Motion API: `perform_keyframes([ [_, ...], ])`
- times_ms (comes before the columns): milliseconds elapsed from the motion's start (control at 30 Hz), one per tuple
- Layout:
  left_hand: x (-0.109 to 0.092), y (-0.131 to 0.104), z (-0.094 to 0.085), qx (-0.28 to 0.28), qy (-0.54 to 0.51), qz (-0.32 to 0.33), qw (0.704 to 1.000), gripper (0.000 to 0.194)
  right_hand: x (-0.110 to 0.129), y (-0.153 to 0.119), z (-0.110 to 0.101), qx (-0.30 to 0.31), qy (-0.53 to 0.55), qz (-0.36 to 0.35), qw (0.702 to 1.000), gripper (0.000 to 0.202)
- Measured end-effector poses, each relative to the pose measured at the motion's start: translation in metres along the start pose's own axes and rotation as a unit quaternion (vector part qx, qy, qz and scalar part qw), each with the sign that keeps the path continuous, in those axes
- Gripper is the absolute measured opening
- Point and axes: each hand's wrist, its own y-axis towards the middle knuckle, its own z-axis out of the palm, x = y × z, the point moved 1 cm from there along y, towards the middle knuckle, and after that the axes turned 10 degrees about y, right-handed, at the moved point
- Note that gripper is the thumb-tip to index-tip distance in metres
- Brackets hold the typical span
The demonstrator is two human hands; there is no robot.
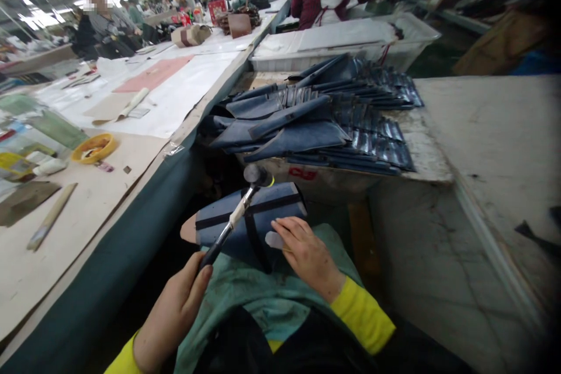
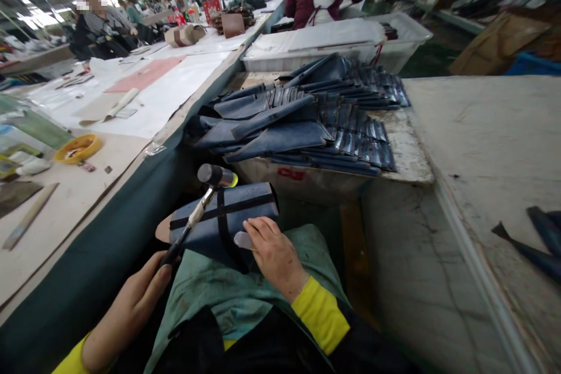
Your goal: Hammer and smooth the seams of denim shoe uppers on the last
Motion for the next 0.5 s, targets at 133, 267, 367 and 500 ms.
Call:
perform_keyframes([
  [133,-0.016,0.014,0.001,0.054,0.037,0.014,0.998,0.033,0.000,-0.001,0.000,0.004,0.000,0.005,1.000,0.049],
  [267,-0.030,0.031,0.003,0.020,0.046,0.036,0.998,0.035,0.000,-0.001,-0.001,0.002,0.003,0.002,1.000,0.049],
  [367,-0.040,0.041,0.004,0.038,0.083,0.052,0.994,0.031,-0.001,-0.001,0.000,0.001,0.004,0.004,1.000,0.049],
  [500,-0.050,0.048,0.001,0.044,0.101,0.088,0.990,0.031,-0.004,-0.001,0.001,-0.001,-0.008,0.005,1.000,0.047],
])
